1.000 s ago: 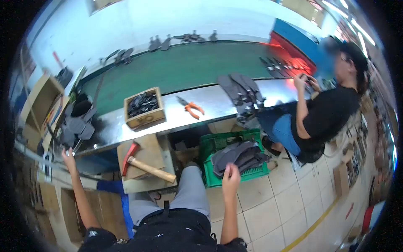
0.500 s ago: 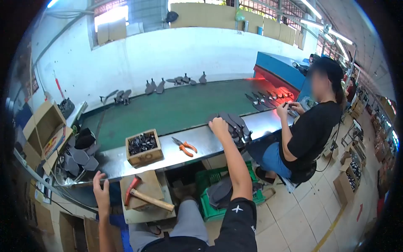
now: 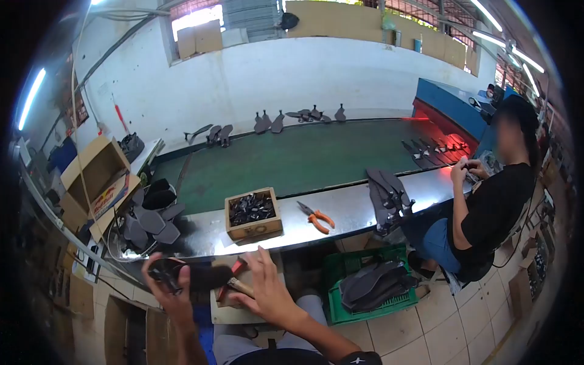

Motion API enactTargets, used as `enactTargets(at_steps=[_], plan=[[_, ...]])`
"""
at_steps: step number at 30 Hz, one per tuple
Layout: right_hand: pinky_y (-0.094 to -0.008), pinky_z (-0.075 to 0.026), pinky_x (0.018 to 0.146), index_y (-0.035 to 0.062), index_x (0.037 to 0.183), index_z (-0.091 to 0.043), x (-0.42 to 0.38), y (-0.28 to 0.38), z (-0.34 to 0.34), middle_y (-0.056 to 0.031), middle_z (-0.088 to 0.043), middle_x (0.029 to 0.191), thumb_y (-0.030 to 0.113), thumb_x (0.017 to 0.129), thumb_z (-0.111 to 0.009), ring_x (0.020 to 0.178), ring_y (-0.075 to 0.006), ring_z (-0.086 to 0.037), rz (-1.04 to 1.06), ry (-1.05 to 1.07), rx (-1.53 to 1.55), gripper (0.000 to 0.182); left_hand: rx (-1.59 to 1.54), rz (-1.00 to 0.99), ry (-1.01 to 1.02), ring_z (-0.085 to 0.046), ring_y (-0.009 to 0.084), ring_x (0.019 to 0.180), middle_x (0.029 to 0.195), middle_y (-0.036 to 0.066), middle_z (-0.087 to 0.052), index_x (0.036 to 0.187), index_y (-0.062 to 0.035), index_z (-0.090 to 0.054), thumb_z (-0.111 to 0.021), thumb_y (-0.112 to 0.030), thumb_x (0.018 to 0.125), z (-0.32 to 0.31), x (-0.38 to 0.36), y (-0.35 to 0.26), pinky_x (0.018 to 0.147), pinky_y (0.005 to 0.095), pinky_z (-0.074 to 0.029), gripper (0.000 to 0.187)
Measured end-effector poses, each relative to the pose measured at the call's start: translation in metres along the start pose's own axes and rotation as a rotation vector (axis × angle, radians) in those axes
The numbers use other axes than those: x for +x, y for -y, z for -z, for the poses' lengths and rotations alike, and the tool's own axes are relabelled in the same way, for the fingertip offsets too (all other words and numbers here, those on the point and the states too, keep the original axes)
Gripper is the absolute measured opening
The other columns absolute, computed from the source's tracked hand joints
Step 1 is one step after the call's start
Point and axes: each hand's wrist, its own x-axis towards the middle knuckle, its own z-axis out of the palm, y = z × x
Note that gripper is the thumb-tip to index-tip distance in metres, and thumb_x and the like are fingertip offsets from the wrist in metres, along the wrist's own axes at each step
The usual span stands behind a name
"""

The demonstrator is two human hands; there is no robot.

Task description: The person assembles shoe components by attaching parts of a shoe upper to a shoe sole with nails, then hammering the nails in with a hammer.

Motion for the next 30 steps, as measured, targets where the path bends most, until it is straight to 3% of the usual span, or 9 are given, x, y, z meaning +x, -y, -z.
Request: enactTargets(at_steps=[4, 6, 8, 11, 16, 19, 23, 27, 30], plan=[[-0.0434, -0.056, 0.078, 0.0069, 0.143, -0.039, -0.063, -0.027, -0.032, -0.0218, -0.047, 0.134, 0.038, 0.084, -0.076, 0.110, -0.0383, -0.058, -0.073, 0.431, -0.426, 0.076, -0.045, -0.044, -0.117, -0.054, 0.0144, 0.089, 0.099, 0.009, -0.060, 0.131, -0.0019, -0.047, -0.075, -0.023, 0.087, 0.035, 0.009, -0.002, 0.084, 0.0273, -0.043, 0.056], [-0.0407, -0.057, 0.065, 0.0089, 0.136, -0.046, -0.077, -0.038, -0.029, -0.0159, -0.061, 0.105, 0.034, 0.078, -0.080, 0.089, -0.0331, -0.069, -0.340, 0.523, -0.388, 0.072, -0.101, 0.097, -0.051, -0.054, 0.0144, 0.089, 0.099, 0.008, -0.060, 0.123, -0.0005, -0.056, -0.071, -0.026, 0.088, 0.048, 0.009, -0.001, 0.082, 0.0276, -0.043, 0.046], [-0.0390, -0.057, 0.062, 0.0071, 0.126, -0.054, -0.083, -0.049, -0.007, -0.0126, -0.065, 0.090, 0.029, 0.077, -0.082, 0.076, -0.0308, -0.070, -0.224, 0.435, -0.346, 0.059, -0.141, 0.123, 0.114, -0.054, 0.0101, 0.060, 0.102, 0.008, -0.056, 0.125, -0.0027, -0.056, -0.066, -0.022, 0.094, 0.046, 0.008, 0.015, 0.047, 0.0231, -0.046, 0.038], [-0.0356, -0.054, 0.057, 0.0035, 0.109, -0.062, -0.092, -0.056, 0.012, -0.0090, -0.067, 0.073, 0.021, 0.081, -0.079, 0.064, -0.0251, -0.069, -0.317, 0.175, -0.040, 0.038, -0.305, 0.389, 0.299, -0.061, 0.0142, 0.074, 0.109, 0.009, -0.059, 0.123, -0.0019, -0.060, -0.064, -0.019, 0.095, 0.016, 0.006, 0.017, 0.066, 0.0274, -0.052, 0.033], [-0.0250, -0.049, 0.058, 0.0015, 0.092, -0.065, -0.128, -0.047, 0.036, -0.0043, -0.067, 0.070, 0.018, 0.088, -0.074, 0.060, -0.0075, -0.061, -0.686, -0.014, 0.231, 0.019, 0.249, 0.017, 0.502, -0.053, 0.0328, 0.119, 0.126, 0.019, -0.056, 0.130, -0.0009, -0.057, -0.066, -0.025, 0.094, -0.057, -0.018, 0.147, 0.103, 0.0387, -0.040, 0.044], [-0.0266, -0.041, 0.044, -0.0029, 0.095, -0.061, -0.118, -0.013, 0.049, -0.0005, -0.049, 0.055, 0.011, 0.094, -0.064, 0.046, -0.0089, -0.049, -0.936, -0.129, 0.834, 0.014, 0.208, 0.019, 0.343, -0.053, 0.0338, 0.121, 0.129, 0.020, -0.055, 0.131, -0.0023, -0.056, -0.069, -0.027, 0.091, -0.085, -0.009, 0.175, 0.104, 0.0407, -0.040, 0.049], [-0.0263, -0.035, 0.040, -0.0040, 0.095, -0.059, -0.138, -0.017, 0.047, -0.0011, -0.044, 0.053, 0.016, 0.100, -0.060, 0.043, -0.0081, -0.043, -0.930, -0.283, 1.068, 0.021, 0.330, -0.129, 0.584, -0.066, 0.0324, 0.096, 0.112, 0.012, -0.065, 0.110, -0.0020, -0.066, -0.064, -0.011, 0.091, -0.131, 0.067, 0.186, 0.085, 0.0393, -0.053, 0.021], [-0.0304, -0.050, 0.068, 0.0044, 0.102, -0.070, -0.162, -0.033, 0.038, -0.0032, -0.068, 0.085, 0.019, 0.093, -0.071, 0.075, -0.0137, -0.062, -0.909, -0.172, 0.502, 0.017, 0.636, -0.478, 0.848, -0.064, 0.0311, 0.098, 0.107, 0.009, -0.065, 0.100, -0.0051, -0.069, -0.065, -0.010, 0.086, -0.165, 0.101, 0.215, 0.081, 0.0410, -0.055, 0.015], [-0.0304, -0.047, 0.062, 0.0014, 0.099, -0.070, -0.146, -0.030, 0.035, -0.0059, -0.067, 0.081, 0.022, 0.094, -0.070, 0.069, -0.0156, -0.060, -0.553, -0.306, 0.427, 0.021, 0.770, -0.699, 0.991, -0.063, 0.0253, 0.101, 0.099, 0.006, -0.064, 0.096, -0.0114, -0.072, -0.065, -0.013, 0.082, -0.172, 0.115, 0.220, 0.080, 0.0384, -0.056, 0.015]])
